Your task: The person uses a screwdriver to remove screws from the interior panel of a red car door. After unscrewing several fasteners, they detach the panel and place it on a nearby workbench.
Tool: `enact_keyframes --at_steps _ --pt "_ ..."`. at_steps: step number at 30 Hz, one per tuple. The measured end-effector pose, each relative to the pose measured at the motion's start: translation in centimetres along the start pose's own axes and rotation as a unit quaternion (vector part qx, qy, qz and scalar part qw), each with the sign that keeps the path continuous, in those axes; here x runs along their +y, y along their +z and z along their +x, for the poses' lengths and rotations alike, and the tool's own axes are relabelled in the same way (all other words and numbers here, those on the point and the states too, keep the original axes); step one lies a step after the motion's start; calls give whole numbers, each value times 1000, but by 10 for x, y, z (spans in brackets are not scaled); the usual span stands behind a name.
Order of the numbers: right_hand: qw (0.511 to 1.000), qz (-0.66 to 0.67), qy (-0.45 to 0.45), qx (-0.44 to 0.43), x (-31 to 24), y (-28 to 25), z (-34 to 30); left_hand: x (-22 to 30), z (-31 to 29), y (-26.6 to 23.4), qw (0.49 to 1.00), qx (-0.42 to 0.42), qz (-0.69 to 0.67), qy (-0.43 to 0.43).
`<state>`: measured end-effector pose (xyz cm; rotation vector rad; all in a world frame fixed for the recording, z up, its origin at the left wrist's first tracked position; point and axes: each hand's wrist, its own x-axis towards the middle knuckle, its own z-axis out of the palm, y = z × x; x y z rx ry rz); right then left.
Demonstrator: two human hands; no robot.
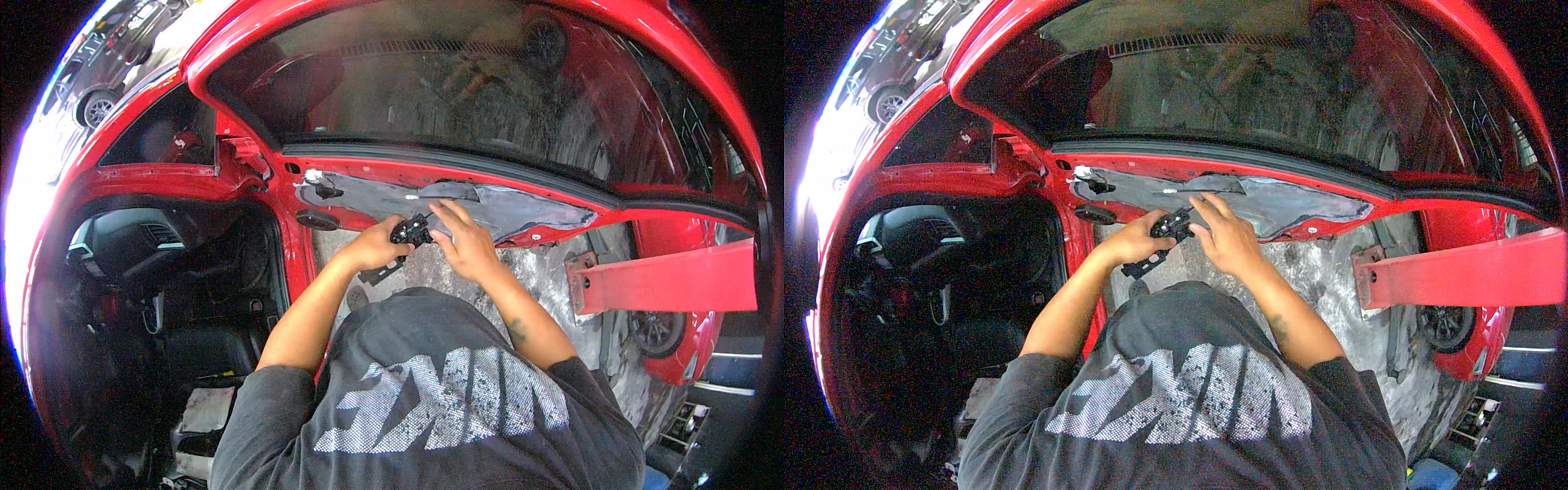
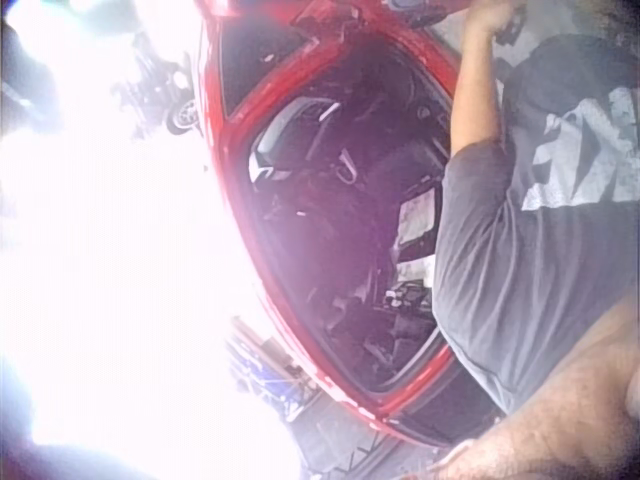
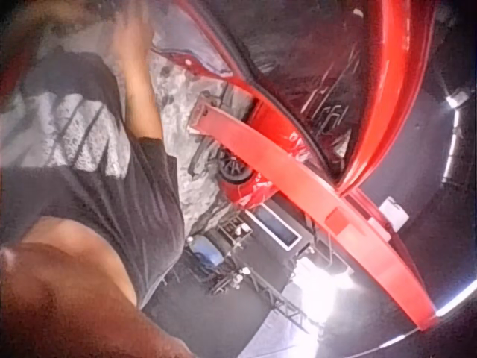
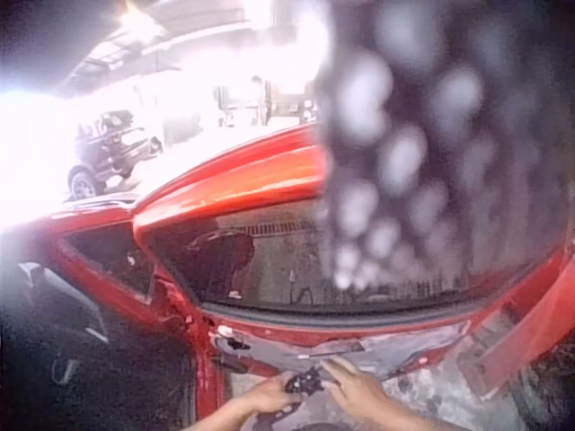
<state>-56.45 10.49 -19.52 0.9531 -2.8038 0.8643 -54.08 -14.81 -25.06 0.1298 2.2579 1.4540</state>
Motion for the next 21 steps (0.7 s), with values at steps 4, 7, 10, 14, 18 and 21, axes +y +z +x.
enact_keyframes --at_steps 4,7,10,14,18,21 --pt "987 -82 46 -129 4 6 25 16 -8 15 985 60 159 -39" --pt "976 -91 59 -191 -5 -1 32 45 -25 18 966 95 238 -19" --pt "981 -99 18 -168 1 4 28 33 -20 22 963 103 248 -9" --pt "982 -110 30 -150 -4 5 24 24 -14 22 962 111 248 -5" --pt "978 -129 46 -157 -8 6 24 23 -12 20 961 98 258 1" --pt "975 -158 32 -151 -7 7 21 21 -8 18 961 80 265 -5"
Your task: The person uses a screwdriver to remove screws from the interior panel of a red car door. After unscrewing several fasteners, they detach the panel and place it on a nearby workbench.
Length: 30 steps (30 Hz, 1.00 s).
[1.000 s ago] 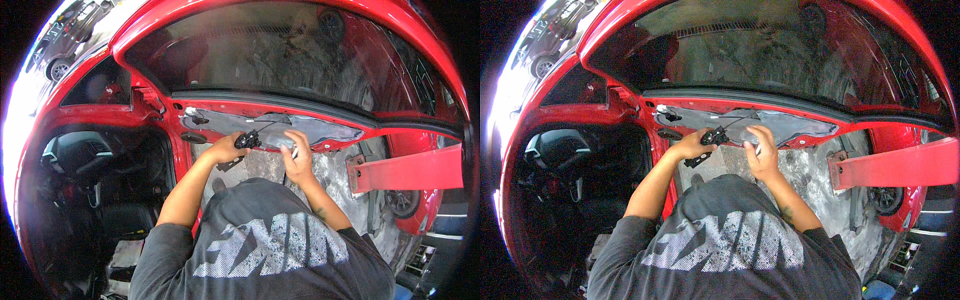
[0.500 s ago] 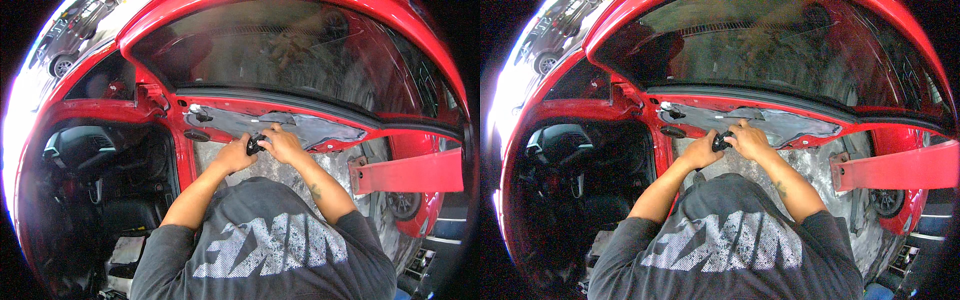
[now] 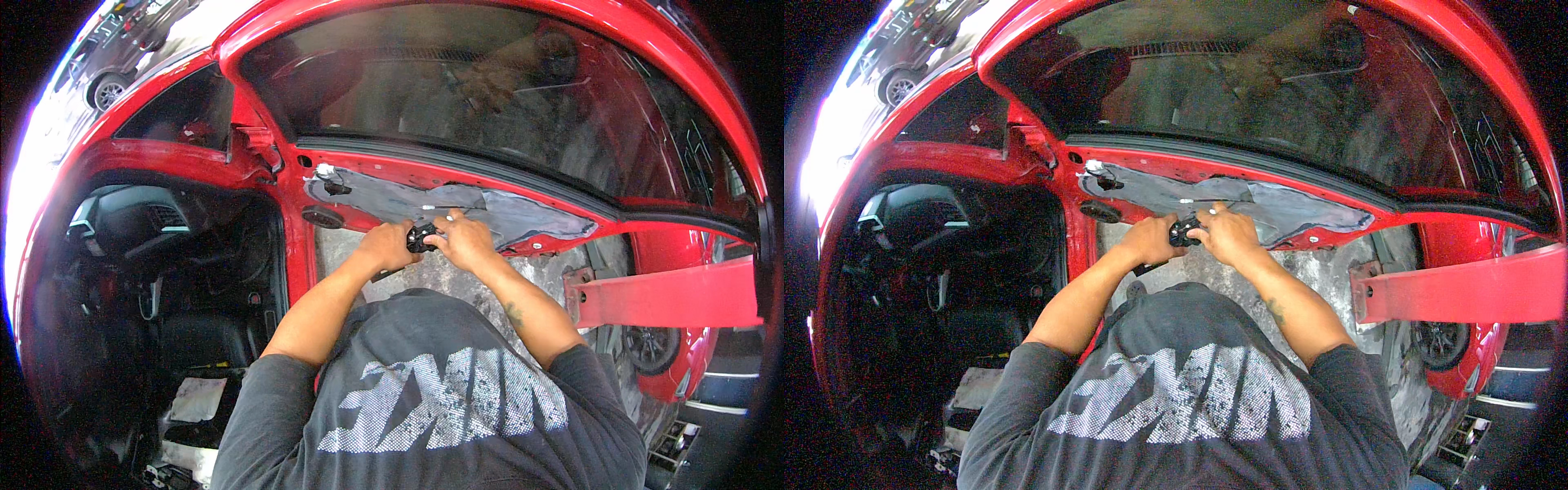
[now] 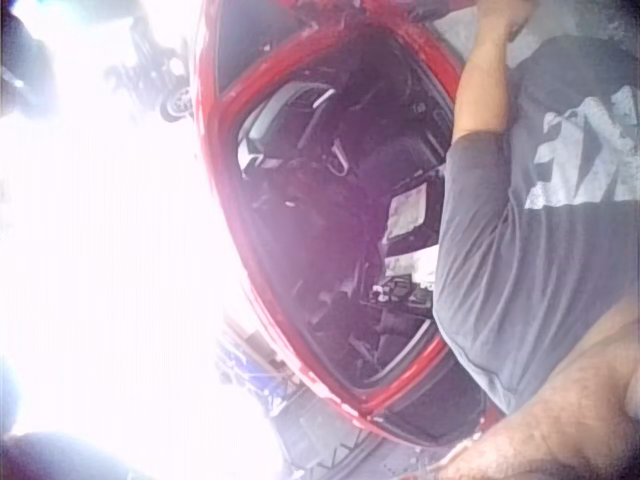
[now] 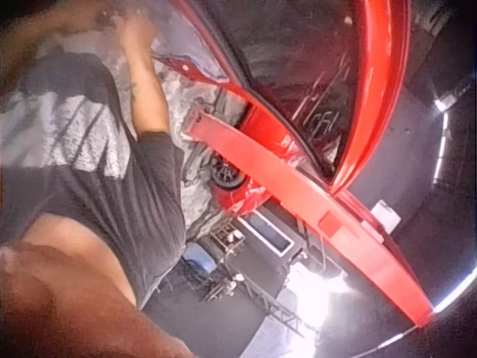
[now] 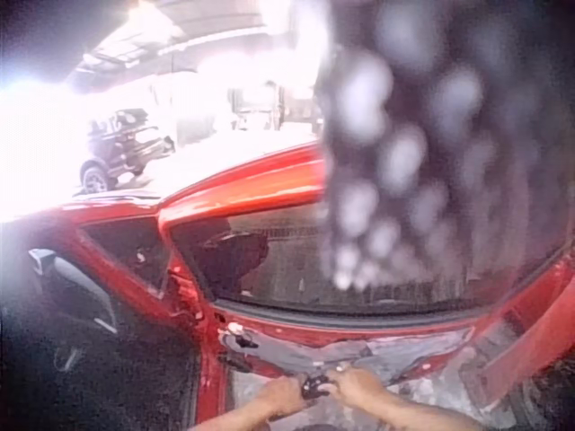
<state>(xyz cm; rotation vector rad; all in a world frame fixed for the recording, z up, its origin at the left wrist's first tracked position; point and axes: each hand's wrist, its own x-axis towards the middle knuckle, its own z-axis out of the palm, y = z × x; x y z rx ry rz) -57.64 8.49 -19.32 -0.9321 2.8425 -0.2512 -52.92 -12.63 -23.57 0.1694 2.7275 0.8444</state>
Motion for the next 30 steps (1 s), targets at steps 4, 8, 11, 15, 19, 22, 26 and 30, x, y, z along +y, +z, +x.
enact_keyframes --at_steps 4,8,11,15,19,22,26,30 --pt "999 -14 -15 -28 5 -1 2 7 -1 -4 1000 -8 15 -13" --pt "998 -10 -48 -42 11 -3 6 2 0 -2 1000 -24 -6 -12" --pt "996 14 -61 -66 18 -3 10 0 0 -3 999 -31 -11 35" --pt "996 20 -79 -48 27 5 16 12 -5 -1 999 21 10 -23" --pt "995 13 -91 -35 26 7 17 2 -1 6 1000 7 -11 -4" --pt "994 25 -92 -50 23 1 19 -7 5 12 1000 1 -13 5" --pt "992 64 -97 -45 26 0 23 7 -2 1 1000 16 -10 -22" --pt "994 38 -85 -61 21 -6 25 5 -1 3 999 23 -15 -20"
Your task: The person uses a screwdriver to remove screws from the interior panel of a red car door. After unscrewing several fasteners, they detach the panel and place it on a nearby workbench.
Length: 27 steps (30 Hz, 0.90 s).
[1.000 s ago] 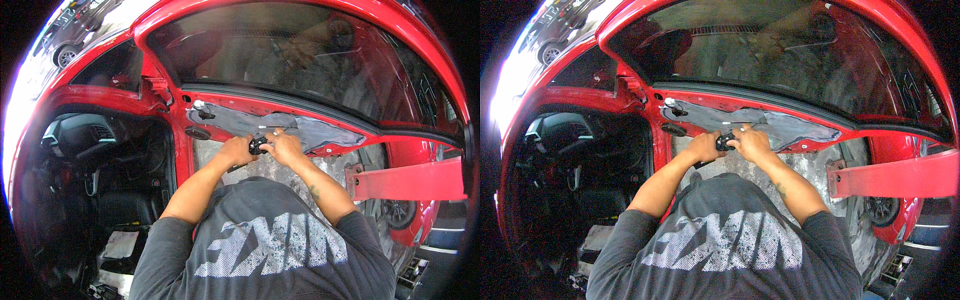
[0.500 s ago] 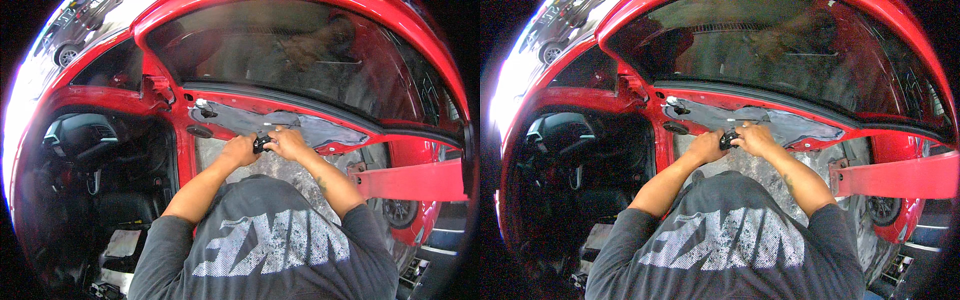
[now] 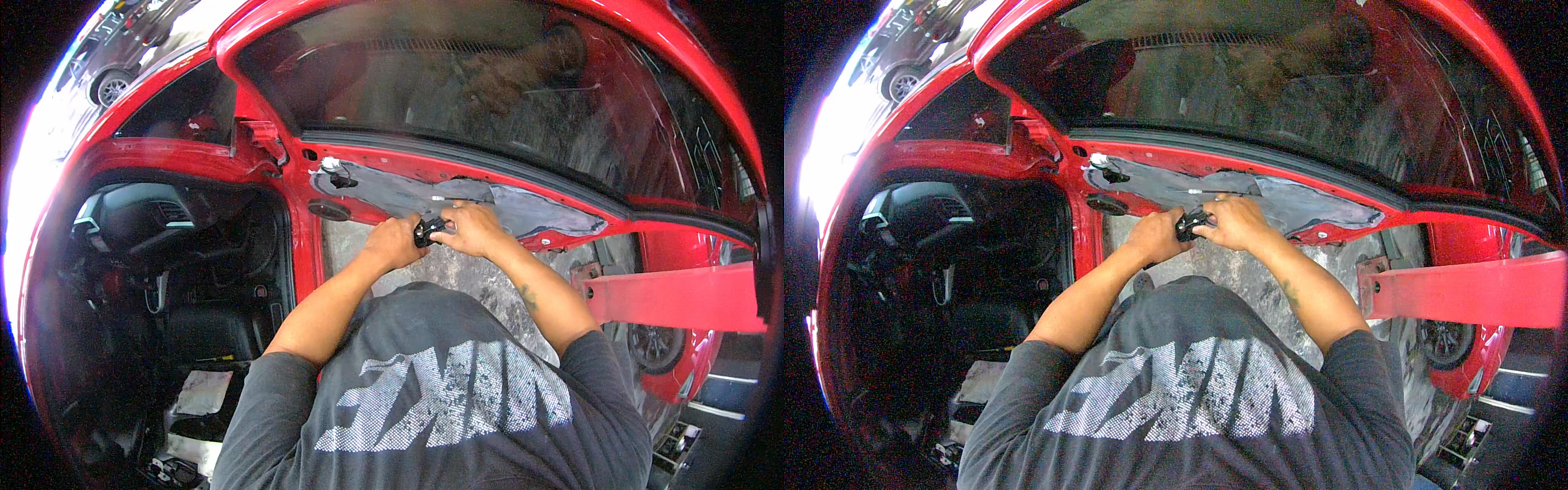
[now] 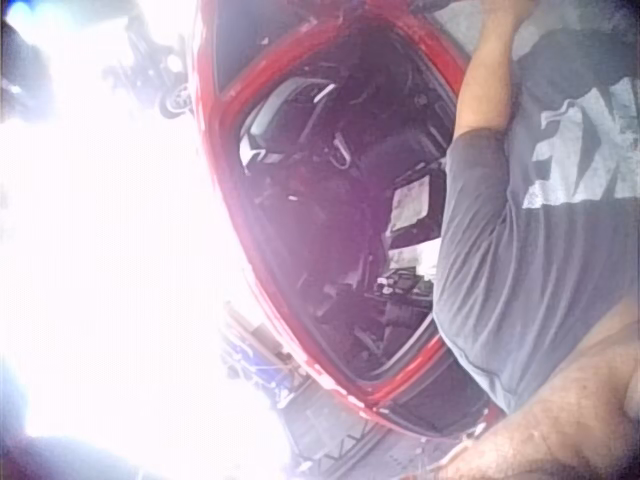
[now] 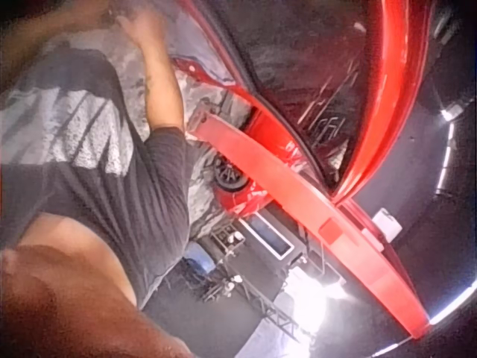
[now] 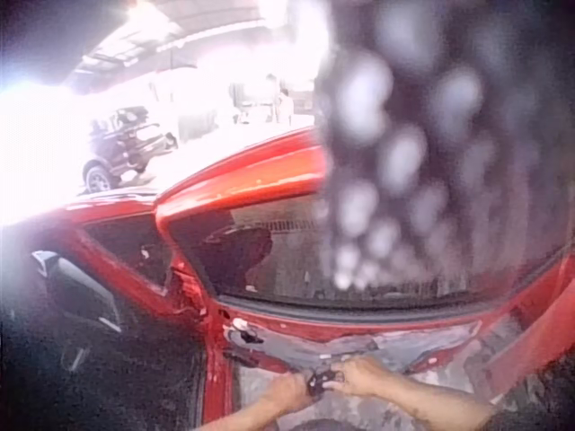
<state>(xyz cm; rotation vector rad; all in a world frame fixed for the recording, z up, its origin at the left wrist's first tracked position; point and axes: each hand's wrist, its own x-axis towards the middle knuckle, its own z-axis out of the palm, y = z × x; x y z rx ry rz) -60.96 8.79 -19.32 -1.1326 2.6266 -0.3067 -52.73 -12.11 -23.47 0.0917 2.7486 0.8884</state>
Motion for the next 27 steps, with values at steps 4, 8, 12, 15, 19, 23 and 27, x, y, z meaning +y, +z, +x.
enact_keyframes --at_steps 4,8,12,15,19,23,27 --pt "1000 -2 -16 24 -2 -1 -8 -11 6 5 994 -66 -87 22" --pt "1000 14 -11 17 4 5 -9 -9 3 7 993 -60 -102 19" --pt "998 -11 0 56 4 17 -10 12 -9 11 999 47 8 -26" --pt "999 7 -7 31 3 6 -4 17 -14 9 996 73 26 -49" --pt "998 -25 -2 49 0 6 -1 9 -5 19 992 96 55 -66" --pt "999 9 0 45 -2 6 -3 13 5 10 988 98 62 -103" --pt "989 56 -31 137 1 6 -6 10 -4 -3 993 70 -17 -94"
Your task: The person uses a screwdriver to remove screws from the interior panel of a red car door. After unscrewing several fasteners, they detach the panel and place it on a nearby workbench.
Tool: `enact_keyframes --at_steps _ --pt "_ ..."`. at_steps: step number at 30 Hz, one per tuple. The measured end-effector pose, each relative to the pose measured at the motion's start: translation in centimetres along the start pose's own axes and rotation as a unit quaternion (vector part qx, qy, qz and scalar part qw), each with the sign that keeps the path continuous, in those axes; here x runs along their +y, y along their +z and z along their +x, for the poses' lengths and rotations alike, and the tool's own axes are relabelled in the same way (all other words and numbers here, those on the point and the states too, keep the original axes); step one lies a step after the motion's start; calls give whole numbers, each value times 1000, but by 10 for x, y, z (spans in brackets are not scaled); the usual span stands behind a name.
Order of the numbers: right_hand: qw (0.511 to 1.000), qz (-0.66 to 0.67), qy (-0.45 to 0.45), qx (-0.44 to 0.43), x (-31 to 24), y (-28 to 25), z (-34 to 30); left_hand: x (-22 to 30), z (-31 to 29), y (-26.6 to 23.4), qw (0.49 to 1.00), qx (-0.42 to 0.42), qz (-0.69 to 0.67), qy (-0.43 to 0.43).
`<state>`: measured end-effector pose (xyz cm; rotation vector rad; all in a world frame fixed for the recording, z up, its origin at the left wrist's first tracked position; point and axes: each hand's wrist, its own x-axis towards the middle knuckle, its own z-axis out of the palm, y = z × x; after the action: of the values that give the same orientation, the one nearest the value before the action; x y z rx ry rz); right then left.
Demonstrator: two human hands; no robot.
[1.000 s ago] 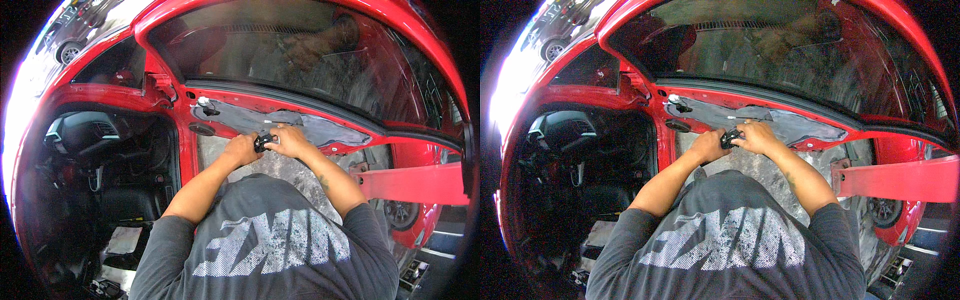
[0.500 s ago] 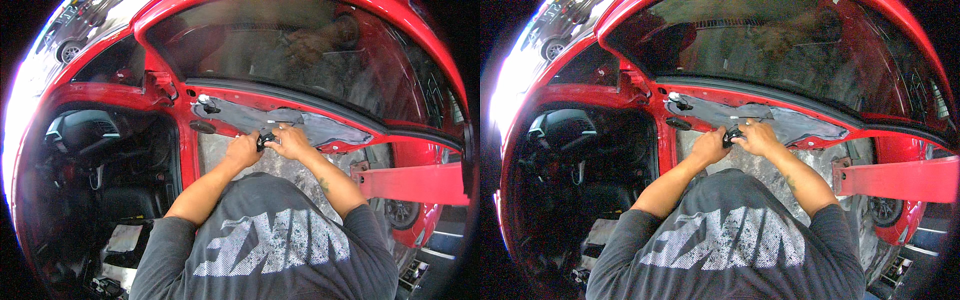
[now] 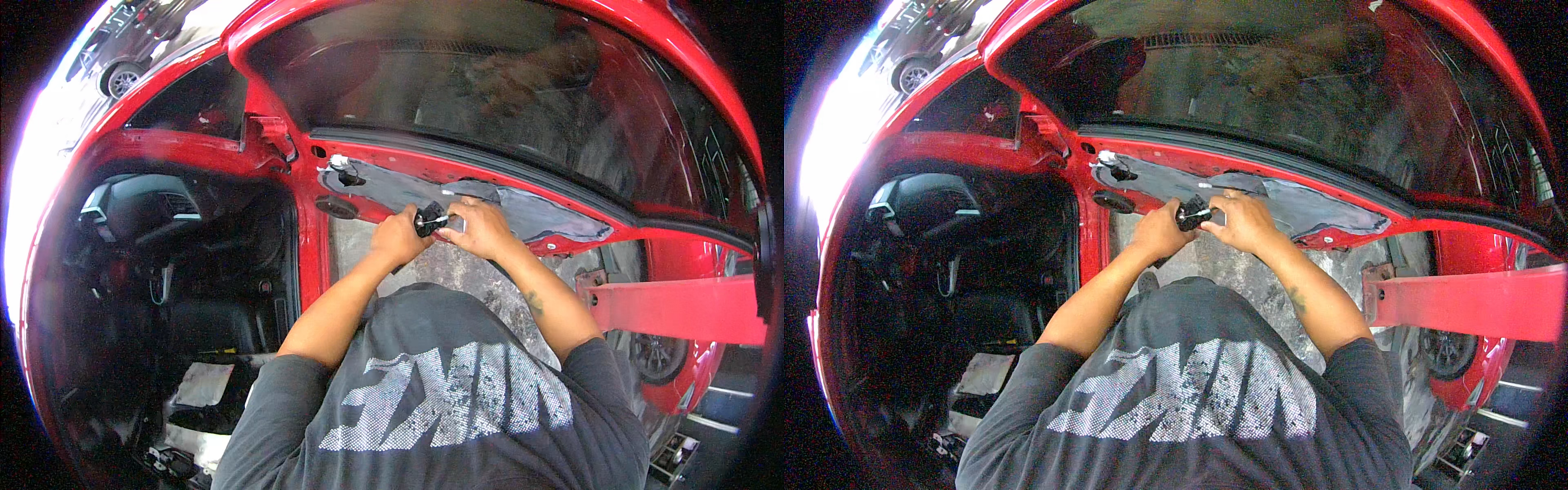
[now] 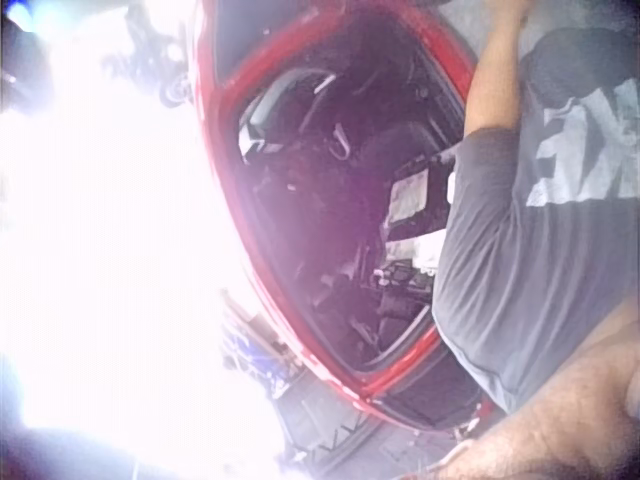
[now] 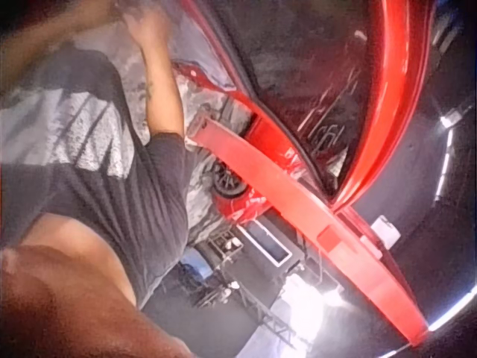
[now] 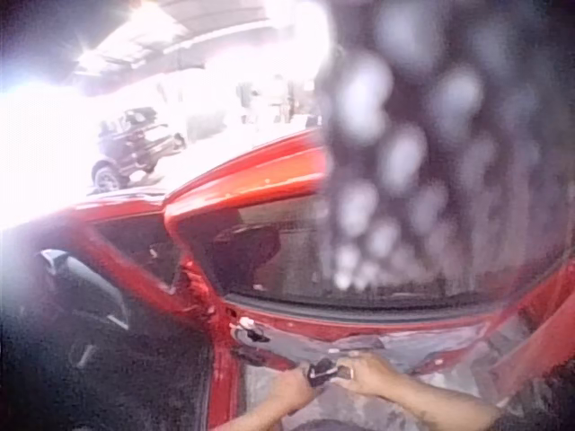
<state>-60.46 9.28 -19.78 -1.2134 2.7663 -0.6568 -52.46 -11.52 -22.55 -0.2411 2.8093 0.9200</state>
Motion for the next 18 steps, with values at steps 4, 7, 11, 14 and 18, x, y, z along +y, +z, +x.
enact_keyframes --at_steps 4,7,11,14,18 --pt "999 50 10 -13 6 -2 -9 -3 4 11 1000 -1 -23 -14" --pt "997 51 55 -20 9 4 -16 9 10 27 995 7 -66 -72" --pt "995 24 92 22 -9 11 -19 -5 14 51 969 17 -243 -48" --pt "994 34 92 51 -6 18 -22 0 8 46 895 -64 -434 -78" --pt "993 35 104 43 -12 12 -20 -15 7 50 847 -105 -516 -74"
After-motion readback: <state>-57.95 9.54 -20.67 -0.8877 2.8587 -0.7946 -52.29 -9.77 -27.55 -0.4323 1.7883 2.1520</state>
